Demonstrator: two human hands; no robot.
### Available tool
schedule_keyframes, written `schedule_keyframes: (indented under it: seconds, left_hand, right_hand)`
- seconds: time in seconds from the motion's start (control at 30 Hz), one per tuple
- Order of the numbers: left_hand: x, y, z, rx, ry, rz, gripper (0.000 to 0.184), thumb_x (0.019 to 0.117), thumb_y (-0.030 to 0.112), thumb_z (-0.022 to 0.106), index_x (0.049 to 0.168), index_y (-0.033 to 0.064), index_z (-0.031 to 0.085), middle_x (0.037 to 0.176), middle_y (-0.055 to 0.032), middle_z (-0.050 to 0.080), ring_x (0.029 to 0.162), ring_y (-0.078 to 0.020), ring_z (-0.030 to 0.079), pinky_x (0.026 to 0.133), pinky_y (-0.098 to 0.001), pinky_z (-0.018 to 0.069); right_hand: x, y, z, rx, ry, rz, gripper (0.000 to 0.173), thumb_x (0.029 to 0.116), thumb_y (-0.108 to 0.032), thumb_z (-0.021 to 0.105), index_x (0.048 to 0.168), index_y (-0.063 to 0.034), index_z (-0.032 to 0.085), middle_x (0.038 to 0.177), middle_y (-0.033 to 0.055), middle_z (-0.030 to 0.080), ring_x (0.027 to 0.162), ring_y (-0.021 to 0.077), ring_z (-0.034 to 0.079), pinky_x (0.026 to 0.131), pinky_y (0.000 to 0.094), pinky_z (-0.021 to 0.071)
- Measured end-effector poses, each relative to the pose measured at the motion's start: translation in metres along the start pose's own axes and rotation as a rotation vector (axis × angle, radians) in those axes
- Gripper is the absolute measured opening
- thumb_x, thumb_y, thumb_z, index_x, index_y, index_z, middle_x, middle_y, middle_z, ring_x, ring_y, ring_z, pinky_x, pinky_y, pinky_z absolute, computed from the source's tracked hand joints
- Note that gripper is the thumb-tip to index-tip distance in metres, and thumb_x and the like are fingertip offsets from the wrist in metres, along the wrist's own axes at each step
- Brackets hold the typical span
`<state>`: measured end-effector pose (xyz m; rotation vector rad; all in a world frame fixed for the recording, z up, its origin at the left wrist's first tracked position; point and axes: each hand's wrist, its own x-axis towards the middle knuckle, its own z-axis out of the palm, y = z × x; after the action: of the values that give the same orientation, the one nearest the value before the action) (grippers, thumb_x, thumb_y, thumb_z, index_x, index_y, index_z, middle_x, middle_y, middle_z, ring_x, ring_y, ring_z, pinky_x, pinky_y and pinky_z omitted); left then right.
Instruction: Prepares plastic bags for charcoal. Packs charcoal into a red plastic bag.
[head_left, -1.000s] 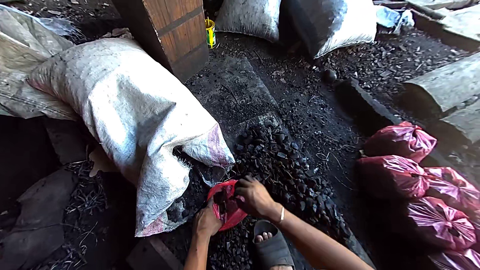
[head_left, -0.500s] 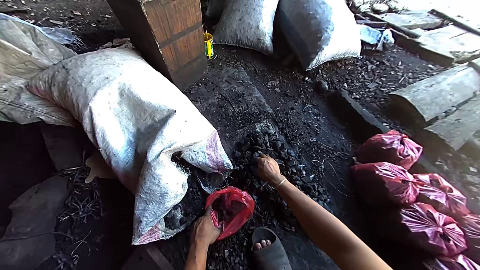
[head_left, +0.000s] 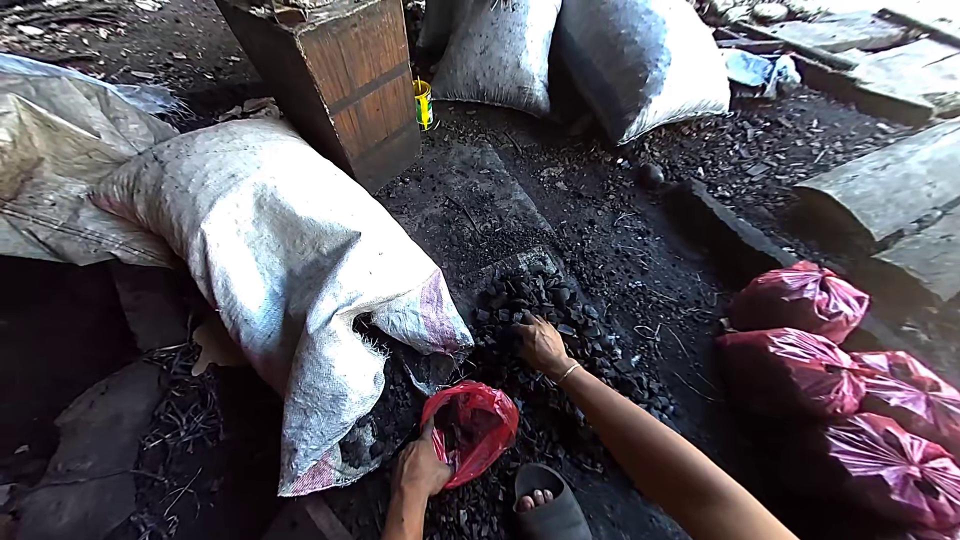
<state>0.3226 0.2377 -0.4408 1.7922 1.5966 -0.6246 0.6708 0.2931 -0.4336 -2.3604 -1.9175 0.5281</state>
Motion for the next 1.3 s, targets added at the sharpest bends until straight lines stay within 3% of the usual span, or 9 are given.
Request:
schedule_keyframes:
  seconds: [0.33, 0.43, 0.53, 0.7, 0.8, 0.93, 1.13, 1.2, 1.3]
  left_hand:
    - [0.000, -0.002, -0.007, -0.007, -0.041, 0.035, 0.124, 0.0621, 0.061, 0.081, 0.164, 0.0266, 0.020, 0.124, -0.0141, 0.071, 0.114, -0.0330, 0.068, 0.098, -0.0568, 0.0535]
    - [0.000, -0.001, -0.008, -0.013, -0.053, 0.037, 0.124, 0.0619, 0.061, 0.081, 0.164, 0.0264, 0.020, 0.126, -0.0151, 0.070, 0.116, -0.0335, 0.067, 0.099, -0.0569, 0.0526]
    - [-0.001, -0.002, -0.008, -0.020, -0.052, 0.028, 0.124, 0.0624, 0.061, 0.081, 0.164, 0.0262, 0.020, 0.127, -0.0142, 0.069, 0.117, -0.0328, 0.067, 0.100, -0.0567, 0.0525]
    - [-0.003, 0.002, -0.008, -0.028, -0.050, 0.015, 0.121, 0.0630, 0.059, 0.081, 0.164, 0.0266, 0.023, 0.126, -0.0139, 0.070, 0.117, -0.0332, 0.067, 0.099, -0.0571, 0.0526]
    - [-0.002, 0.003, -0.009, -0.026, -0.047, 0.030, 0.120, 0.0635, 0.058, 0.081, 0.164, 0.0253, 0.023, 0.126, -0.0144, 0.069, 0.117, -0.0333, 0.067, 0.099, -0.0566, 0.0525]
    - [-0.003, 0.003, -0.010, -0.025, -0.048, 0.040, 0.118, 0.0644, 0.057, 0.081, 0.163, 0.0253, 0.025, 0.127, -0.0142, 0.069, 0.117, -0.0333, 0.067, 0.099, -0.0573, 0.0529]
    - [-0.003, 0.009, -0.007, -0.023, -0.054, 0.020, 0.120, 0.0635, 0.057, 0.081, 0.164, 0.0297, 0.021, 0.128, -0.0146, 0.069, 0.116, -0.0350, 0.067, 0.097, -0.0591, 0.0532]
    - [-0.001, 0.006, -0.006, -0.030, -0.039, 0.020, 0.120, 0.0623, 0.059, 0.081, 0.163, 0.0295, 0.023, 0.126, -0.0149, 0.070, 0.115, -0.0346, 0.068, 0.097, -0.0592, 0.0534]
    - [-0.001, 0.004, -0.005, -0.019, -0.045, 0.022, 0.121, 0.0617, 0.061, 0.080, 0.163, 0.0290, 0.023, 0.125, -0.0141, 0.070, 0.115, -0.0337, 0.068, 0.097, -0.0585, 0.0536]
  right_hand:
    - [-0.013, 0.017, -0.019, 0.177, 0.095, -0.017, 0.024, 0.0920, -0.037, 0.069, 0.113, -0.0280, 0.075, 0.132, 0.0008, 0.066, 0.128, 0.0261, 0.057, 0.109, 0.0528, 0.0463]
    - [-0.013, 0.006, -0.018, 0.036, 0.002, -0.083, 0.038, 0.0888, -0.041, 0.069, 0.126, -0.0338, 0.071, 0.138, 0.0045, 0.063, 0.133, 0.0326, 0.053, 0.108, 0.0602, 0.0435]
    - [-0.009, -0.001, -0.015, -0.038, -0.067, -0.036, 0.036, 0.0852, -0.036, 0.071, 0.121, -0.0328, 0.075, 0.136, 0.0079, 0.064, 0.131, 0.0358, 0.053, 0.106, 0.0622, 0.0440]
    - [-0.007, 0.014, -0.020, 0.054, 0.016, 0.013, 0.029, 0.0950, -0.042, 0.062, 0.115, -0.0277, 0.077, 0.132, 0.0044, 0.068, 0.131, 0.0307, 0.055, 0.110, 0.0580, 0.0425]
    - [-0.017, 0.021, -0.028, 0.239, 0.163, 0.026, 0.032, 0.0995, -0.047, 0.059, 0.111, -0.0235, 0.077, 0.122, 0.0012, 0.071, 0.121, 0.0213, 0.062, 0.109, 0.0469, 0.0479]
    - [-0.064, -0.019, -0.033, 0.510, 0.036, -0.170, 0.023, 0.0977, -0.042, 0.067, 0.109, -0.0255, 0.077, 0.108, -0.0089, 0.074, 0.101, 0.0037, 0.069, 0.096, 0.0340, 0.0585]
    - [-0.108, -0.083, 0.035, 0.221, -0.064, -0.519, 0.024, 0.1001, -0.044, 0.061, 0.109, -0.0277, 0.076, 0.110, -0.0060, 0.074, 0.112, 0.0159, 0.066, 0.101, 0.0439, 0.0525]
    - [-0.104, -0.081, 0.028, 0.246, 0.045, -0.455, 0.023, 0.1006, -0.043, 0.060, 0.109, -0.0291, 0.076, 0.110, -0.0070, 0.074, 0.111, 0.0143, 0.066, 0.100, 0.0417, 0.0539]
    - [-0.078, -0.050, -0.009, 0.229, 0.126, -0.130, 0.026, 0.0996, -0.043, 0.060, 0.111, -0.0265, 0.077, 0.115, -0.0020, 0.073, 0.113, 0.0177, 0.067, 0.098, 0.0444, 0.0564]
